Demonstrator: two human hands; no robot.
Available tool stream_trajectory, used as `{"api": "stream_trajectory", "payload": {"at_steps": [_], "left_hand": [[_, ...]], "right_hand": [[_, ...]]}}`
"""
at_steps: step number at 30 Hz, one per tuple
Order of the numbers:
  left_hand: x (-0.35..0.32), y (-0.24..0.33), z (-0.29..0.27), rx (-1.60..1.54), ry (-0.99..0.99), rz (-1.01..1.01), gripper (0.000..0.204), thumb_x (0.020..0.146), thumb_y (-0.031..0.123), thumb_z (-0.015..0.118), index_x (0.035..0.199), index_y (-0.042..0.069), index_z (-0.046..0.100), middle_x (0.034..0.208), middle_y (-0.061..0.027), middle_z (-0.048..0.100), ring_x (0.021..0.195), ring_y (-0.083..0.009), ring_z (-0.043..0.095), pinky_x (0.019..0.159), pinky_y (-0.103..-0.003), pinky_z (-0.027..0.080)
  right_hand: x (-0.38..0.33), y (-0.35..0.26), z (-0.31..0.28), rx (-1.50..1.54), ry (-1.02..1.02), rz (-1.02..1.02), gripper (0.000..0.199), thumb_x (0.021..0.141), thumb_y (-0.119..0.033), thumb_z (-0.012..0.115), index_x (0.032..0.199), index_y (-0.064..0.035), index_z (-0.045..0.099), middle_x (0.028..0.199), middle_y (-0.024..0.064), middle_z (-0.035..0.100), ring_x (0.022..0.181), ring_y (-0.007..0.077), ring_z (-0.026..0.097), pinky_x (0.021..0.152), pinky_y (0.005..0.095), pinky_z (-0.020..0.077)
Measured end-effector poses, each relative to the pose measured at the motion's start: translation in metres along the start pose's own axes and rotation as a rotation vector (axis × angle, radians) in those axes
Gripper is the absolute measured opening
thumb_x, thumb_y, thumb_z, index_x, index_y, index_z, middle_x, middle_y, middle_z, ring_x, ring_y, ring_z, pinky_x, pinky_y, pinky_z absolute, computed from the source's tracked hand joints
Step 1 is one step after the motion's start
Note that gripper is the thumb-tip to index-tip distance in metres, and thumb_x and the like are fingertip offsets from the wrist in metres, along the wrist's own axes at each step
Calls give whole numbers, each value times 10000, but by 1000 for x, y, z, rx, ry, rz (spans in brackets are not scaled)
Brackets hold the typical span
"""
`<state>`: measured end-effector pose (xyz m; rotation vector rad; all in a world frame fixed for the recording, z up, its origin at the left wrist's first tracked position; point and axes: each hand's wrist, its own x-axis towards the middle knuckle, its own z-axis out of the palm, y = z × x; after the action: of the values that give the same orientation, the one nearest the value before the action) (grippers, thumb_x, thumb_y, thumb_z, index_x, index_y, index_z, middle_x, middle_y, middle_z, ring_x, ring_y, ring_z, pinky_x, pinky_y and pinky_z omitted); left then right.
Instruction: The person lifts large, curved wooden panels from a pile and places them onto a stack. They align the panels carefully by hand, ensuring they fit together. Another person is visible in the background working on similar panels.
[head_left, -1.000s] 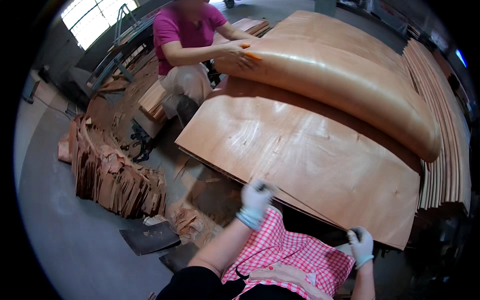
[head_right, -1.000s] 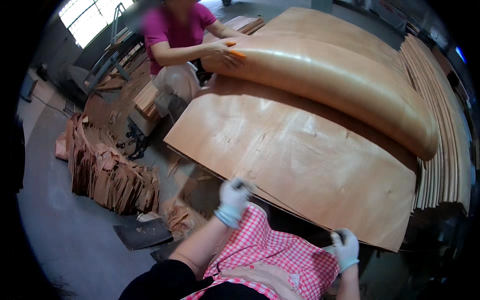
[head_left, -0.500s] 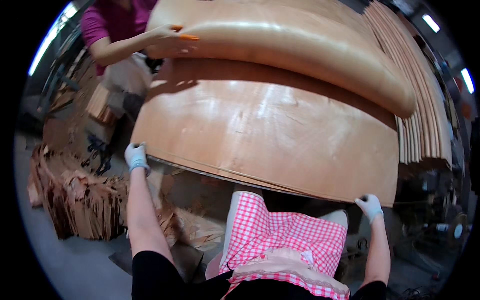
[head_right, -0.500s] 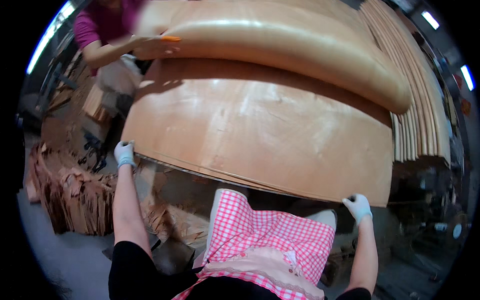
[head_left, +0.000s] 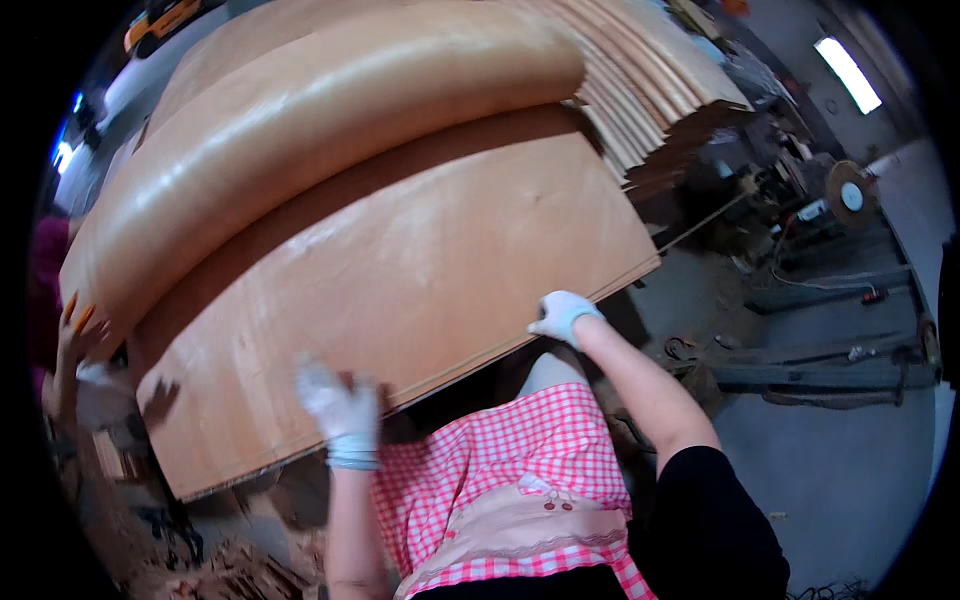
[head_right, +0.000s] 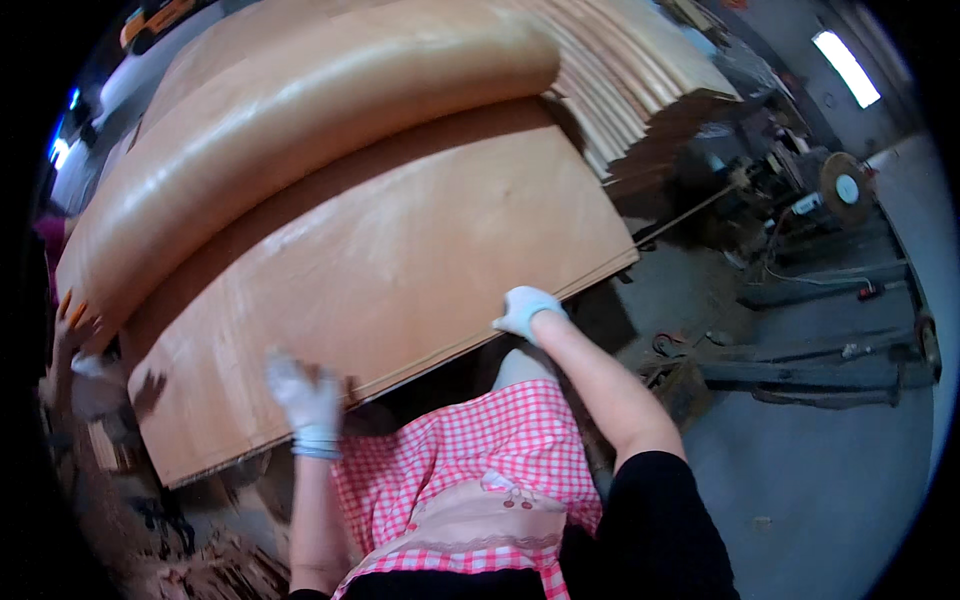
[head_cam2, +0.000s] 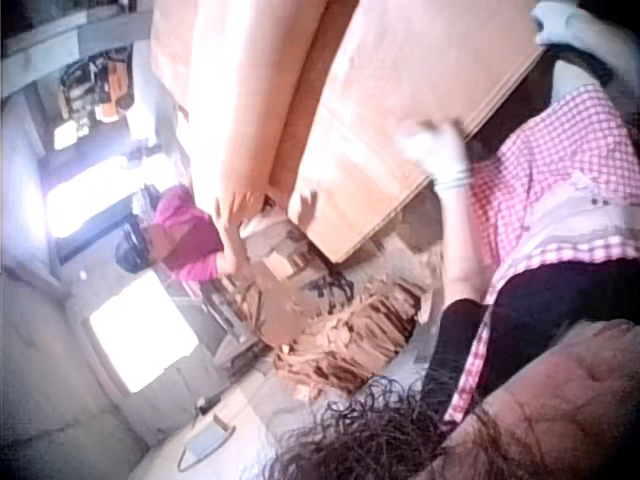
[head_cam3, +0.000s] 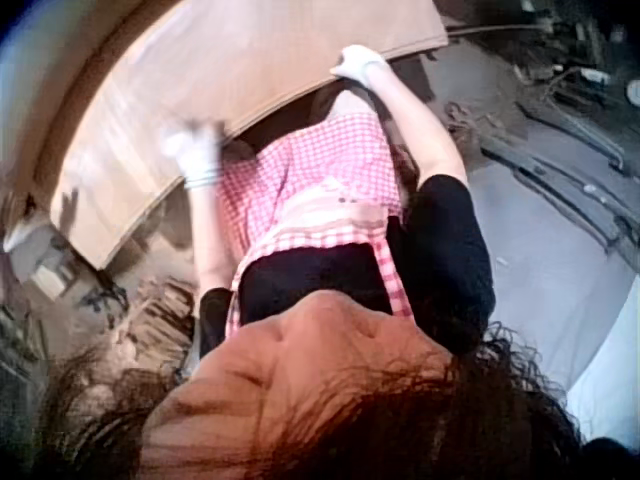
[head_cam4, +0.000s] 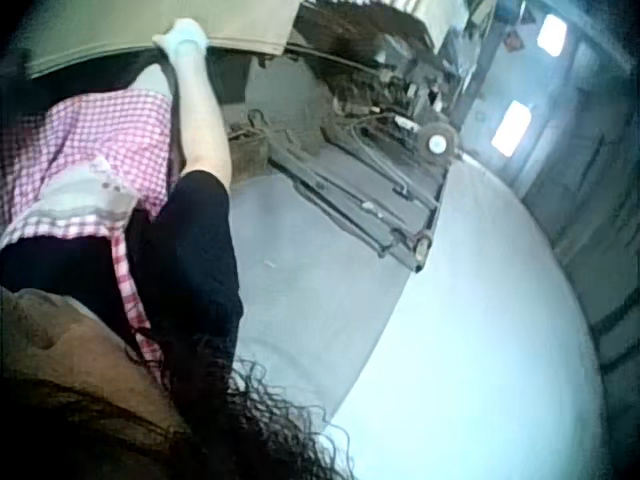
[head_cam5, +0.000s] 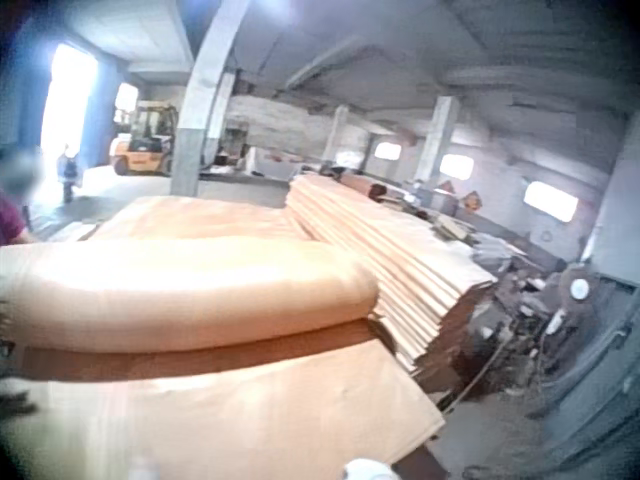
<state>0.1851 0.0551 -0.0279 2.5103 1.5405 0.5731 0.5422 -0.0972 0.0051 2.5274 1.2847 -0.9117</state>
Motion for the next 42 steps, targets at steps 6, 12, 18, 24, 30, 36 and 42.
{"api": "stream_trajectory", "payload": {"at_steps": [6, 12, 18, 24, 30, 36, 42], "left_hand": [[-2, 156, 48, -76, -381, 93, 1047, 709, 479, 741, 1470, -31, 235, 1524, -265, 225, 1431, -384, 177, 1182, -481, 93], [-3, 149, 52, -73, -334, 50, 1099, 664, 451, 778, 1482, -20, 215, 1541, -225, 228, 1439, -356, 185, 1180, -465, 114], [-6, 146, 57, -40, -343, 72, 1101, 660, 448, 783, 1489, -4, 216, 1544, -224, 222, 1441, -360, 178, 1181, -470, 108], [-5, 148, 51, -65, -357, 15, 1085, 660, 439, 783, 1486, 4, 231, 1546, -217, 222, 1447, -354, 167, 1183, -470, 103], [-27, 178, 26, -561, -77, 365, 295, 752, 274, 752, 941, 81, 634, 878, -129, 629, 847, -338, 599, 754, -442, 481], [-61, 177, -30, -1024, -136, 252, 274, 718, 106, 744, 969, 37, 658, 916, -138, 634, 832, -288, 630, 738, -371, 525], [-85, 108, -56, -1331, -102, -226, 85, 802, 28, 679, 881, 15, 652, 836, -75, 611, 783, -162, 601, 695, -285, 500]], "right_hand": [[-11, 5, 0, 118, -20, -22, 406, 791, -380, 658, 1026, -52, 705, 1065, 201, 669, 1007, 354, 643, 865, 444, 512], [2, 158, -27, 147, 113, 36, 316, 824, -299, 608, 1043, -89, 698, 1084, 190, 664, 1003, 355, 639, 870, 437, 503], [19, 272, -47, 86, 185, 297, 297, 834, -277, 664, 1054, -79, 694, 1105, 181, 660, 1039, 358, 623, 887, 439, 496], [11, 284, -7, 631, 730, 634, 355, 870, -275, 624, 1079, 10, 646, 1084, 254, 643, 1044, 408, 600, 893, 444, 476], [-51, 120, 18, 797, 754, -25, 243, 886, -199, 630, 948, 35, 613, 921, 218, 639, 873, 339, 617, 806, 406, 480], [-148, -60, 34, 1265, 317, -541, 155, 893, -137, 649, 942, 3, 604, 1262, 207, 556, 1026, 183, 580, 863, 297, 473], [-160, -140, 42, 1329, 92, -636, 331, 903, -180, 665, 1152, 21, 584, 1371, 214, 485, 1211, 260, 513, 1007, 357, 420]]}}
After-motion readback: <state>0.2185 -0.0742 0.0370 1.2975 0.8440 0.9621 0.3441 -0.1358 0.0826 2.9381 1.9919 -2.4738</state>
